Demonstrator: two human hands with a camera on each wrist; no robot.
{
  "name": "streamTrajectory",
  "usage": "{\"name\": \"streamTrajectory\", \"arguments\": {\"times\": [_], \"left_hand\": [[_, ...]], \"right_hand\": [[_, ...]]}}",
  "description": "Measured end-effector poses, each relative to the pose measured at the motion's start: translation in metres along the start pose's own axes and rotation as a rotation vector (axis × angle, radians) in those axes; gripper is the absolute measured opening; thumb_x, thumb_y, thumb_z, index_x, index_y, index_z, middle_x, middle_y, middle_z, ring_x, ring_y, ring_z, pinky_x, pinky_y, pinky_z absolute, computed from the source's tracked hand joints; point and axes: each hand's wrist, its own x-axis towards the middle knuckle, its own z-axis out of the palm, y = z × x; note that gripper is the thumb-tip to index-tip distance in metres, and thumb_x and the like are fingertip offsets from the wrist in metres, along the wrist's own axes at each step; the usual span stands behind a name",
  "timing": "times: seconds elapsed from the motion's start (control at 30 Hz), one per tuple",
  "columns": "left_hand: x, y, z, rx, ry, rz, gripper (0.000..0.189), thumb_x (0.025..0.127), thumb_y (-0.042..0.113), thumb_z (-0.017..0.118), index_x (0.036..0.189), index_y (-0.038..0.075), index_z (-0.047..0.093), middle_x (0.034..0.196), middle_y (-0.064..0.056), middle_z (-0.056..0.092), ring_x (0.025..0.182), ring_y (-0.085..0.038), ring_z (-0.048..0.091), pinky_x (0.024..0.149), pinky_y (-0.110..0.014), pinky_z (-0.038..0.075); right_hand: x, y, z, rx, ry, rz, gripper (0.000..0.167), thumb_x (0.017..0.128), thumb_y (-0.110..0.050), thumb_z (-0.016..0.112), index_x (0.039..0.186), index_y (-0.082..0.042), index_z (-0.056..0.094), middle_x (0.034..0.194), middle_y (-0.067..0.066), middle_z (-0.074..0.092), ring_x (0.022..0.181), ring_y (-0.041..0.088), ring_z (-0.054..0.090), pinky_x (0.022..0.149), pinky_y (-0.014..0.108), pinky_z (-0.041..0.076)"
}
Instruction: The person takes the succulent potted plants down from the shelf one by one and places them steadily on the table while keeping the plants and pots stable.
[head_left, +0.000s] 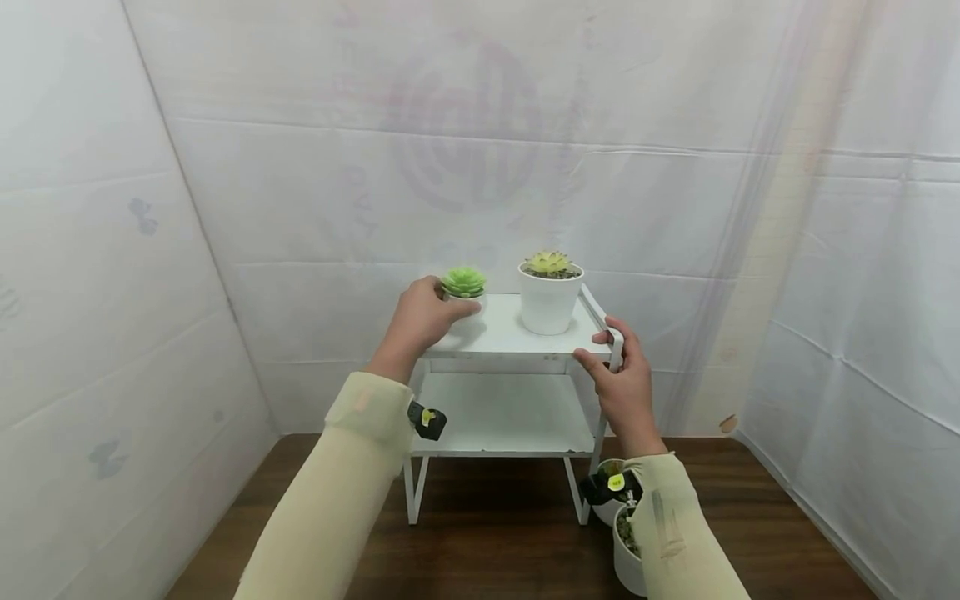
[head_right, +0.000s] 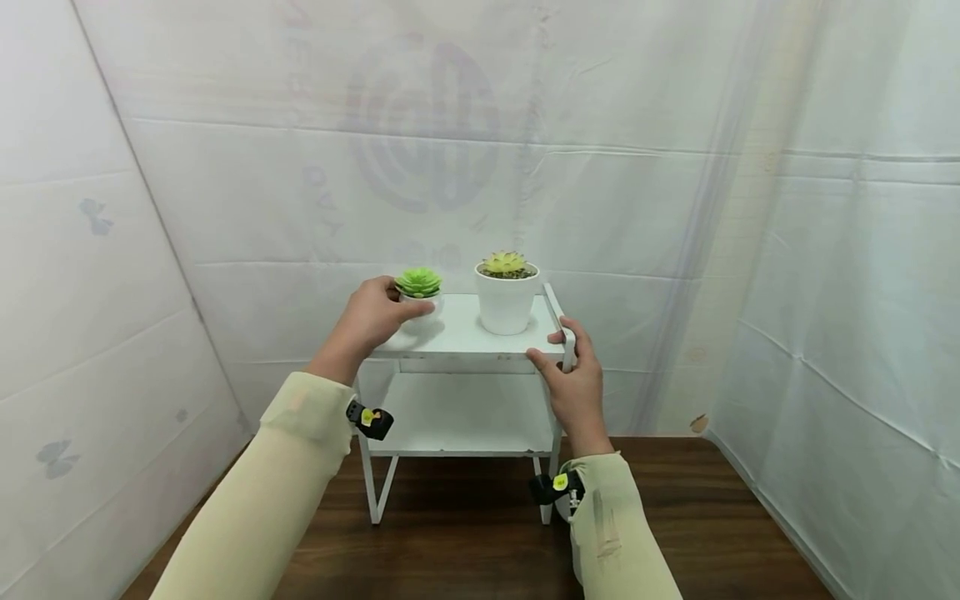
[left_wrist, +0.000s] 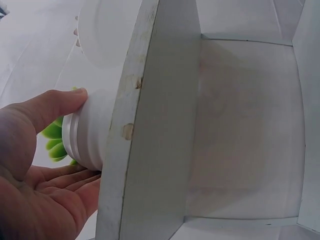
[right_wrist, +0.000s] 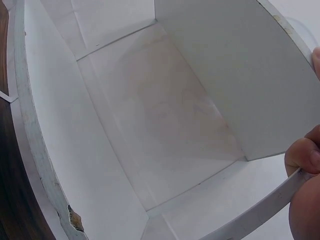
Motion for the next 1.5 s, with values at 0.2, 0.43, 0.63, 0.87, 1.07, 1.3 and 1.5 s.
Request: {"name": "streamTrajectory", "arguments": {"times": [0.2,0.43,0.63,0.87,1.07,1.3,1.5], "left_hand": [[-0.005,0.000,-0.005,-0.007,0.000,0.009,0.073,0.083,0.043,0.072,0.137,0.001,0.047,0.128,-0.015,0.057,0.114,-0.029,0.055,0.097,-0.046,0.047],[-0.014,0.002,-0.016,-0.025,-0.007,0.029,0.068,0.084,0.045,0.071,0.134,0.005,0.050,0.126,-0.013,0.057,0.111,-0.029,0.055,0.093,-0.046,0.048],[-0.024,0.001,-0.026,-0.053,-0.014,0.068,0.061,0.084,0.047,0.071,0.128,0.009,0.055,0.124,-0.009,0.062,0.111,-0.027,0.057,0.093,-0.046,0.048],[-0.036,-0.005,-0.037,-0.099,-0.016,0.081,0.062,0.083,0.046,0.073,0.130,0.012,0.055,0.127,-0.007,0.062,0.116,-0.026,0.057,0.096,-0.046,0.047],[-0.045,-0.010,-0.050,-0.141,-0.048,0.118,0.064,0.083,0.045,0.074,0.134,0.011,0.053,0.132,-0.008,0.061,0.124,-0.026,0.055,0.101,-0.048,0.043],[-0.056,-0.015,-0.061,-0.128,-0.051,0.130,0.059,0.083,0.044,0.074,0.130,0.013,0.056,0.130,-0.006,0.063,0.123,-0.023,0.057,0.098,-0.044,0.045],[-0.065,-0.022,-0.068,-0.122,-0.056,0.121,0.061,0.084,0.045,0.073,0.132,0.012,0.055,0.131,-0.007,0.062,0.123,-0.023,0.057,0.100,-0.045,0.044]], "right_hand": [[0.001,0.001,0.000,-0.006,-0.009,0.006,0.069,0.082,-0.039,0.077,0.142,-0.030,0.042,0.114,-0.015,0.052,0.059,0.007,0.041,0.052,0.021,0.040],[0.002,-0.001,-0.002,0.002,-0.011,0.002,0.068,0.084,-0.037,0.076,0.142,-0.028,0.043,0.114,-0.014,0.052,0.057,0.006,0.040,0.051,0.020,0.039],[0.003,-0.002,-0.003,0.014,-0.013,-0.002,0.066,0.085,-0.033,0.075,0.142,-0.026,0.043,0.113,-0.014,0.052,0.056,0.004,0.039,0.050,0.020,0.038],[0.002,-0.002,-0.004,0.013,-0.012,-0.007,0.065,0.084,-0.034,0.076,0.140,-0.029,0.044,0.112,-0.016,0.052,0.056,0.005,0.039,0.050,0.021,0.039],[0.003,-0.002,-0.006,0.009,-0.007,-0.017,0.063,0.085,-0.033,0.076,0.139,-0.028,0.044,0.111,-0.017,0.052,0.054,0.004,0.038,0.050,0.020,0.038],[0.003,-0.003,-0.008,0.009,-0.011,-0.007,0.063,0.086,-0.032,0.075,0.140,-0.027,0.044,0.112,-0.016,0.051,0.054,0.003,0.039,0.050,0.020,0.038],[0.001,-0.008,-0.009,0.029,-0.016,0.008,0.064,0.086,-0.028,0.075,0.141,-0.025,0.044,0.112,-0.014,0.051,0.054,0.004,0.038,0.050,0.019,0.037]]}}
